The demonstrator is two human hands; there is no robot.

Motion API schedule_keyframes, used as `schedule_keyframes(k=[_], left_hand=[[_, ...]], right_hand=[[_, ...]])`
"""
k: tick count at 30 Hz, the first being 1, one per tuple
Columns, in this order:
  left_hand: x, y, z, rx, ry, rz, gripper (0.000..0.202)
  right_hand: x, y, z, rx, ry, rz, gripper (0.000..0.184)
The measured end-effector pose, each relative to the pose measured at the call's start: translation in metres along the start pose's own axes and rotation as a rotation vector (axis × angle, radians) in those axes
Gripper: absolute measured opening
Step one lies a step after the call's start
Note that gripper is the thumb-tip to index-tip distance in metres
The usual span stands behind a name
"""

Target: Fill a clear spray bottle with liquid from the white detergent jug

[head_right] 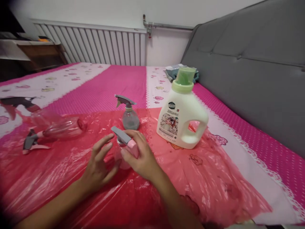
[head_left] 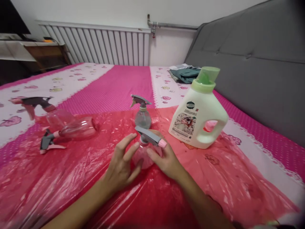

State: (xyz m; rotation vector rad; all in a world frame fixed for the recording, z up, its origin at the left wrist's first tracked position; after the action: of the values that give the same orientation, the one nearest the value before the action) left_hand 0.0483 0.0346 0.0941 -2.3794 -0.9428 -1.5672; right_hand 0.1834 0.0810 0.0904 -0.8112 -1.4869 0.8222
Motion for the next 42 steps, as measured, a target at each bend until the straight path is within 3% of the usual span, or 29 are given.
schedule_keyframes(k=[5,10,16,23,30,37,42], left_hand=[[-0.007,0.003,0.013,-0.004,-0.125,-0.017,0.086],[-0.006,0.000,0.014,-0.072,-0.106,-0.094,0.081],[-0.004,-0.009,0.016,-0.226,-0.121,-0.200,0.078],[-0.002,-0.008,0.017,-0.264,-0.144,-0.210,0.073],[-0.003,-0.008,0.016,-0.244,-0.114,-0.168,0.068],[-0.003,-0.007,0.018,-0.238,-0.118,-0.145,0.071],[-0.003,-0.004,0.021,-0.237,-0.173,-0.101,0.070]], right_hand=[[-0.008,0.008,-0.003,-0.045,-0.018,0.016,0.051],[-0.010,0.007,-0.005,-0.211,-0.013,-0.046,0.056],[-0.013,0.013,-0.013,-0.356,0.082,-0.116,0.045],[-0.012,0.023,-0.015,-0.277,0.125,0.002,0.040],[-0.009,0.013,-0.017,-0.192,0.124,-0.027,0.024],[-0.011,0.028,-0.021,-0.060,0.144,0.069,0.039],[-0.010,0.029,-0.020,-0.130,0.062,0.060,0.046]])
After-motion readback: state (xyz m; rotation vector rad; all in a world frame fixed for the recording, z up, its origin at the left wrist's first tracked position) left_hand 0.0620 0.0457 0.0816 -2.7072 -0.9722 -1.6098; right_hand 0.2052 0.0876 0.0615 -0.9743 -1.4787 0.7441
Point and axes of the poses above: each hand's wrist, its own x-axis towards the middle knuckle, its own z-axis out of the palm, y = z × x, the point moved 10 cm from there along x, towards the middle knuckle, and after that the axes turned 12 degrees about y, right-handed, at the moved point
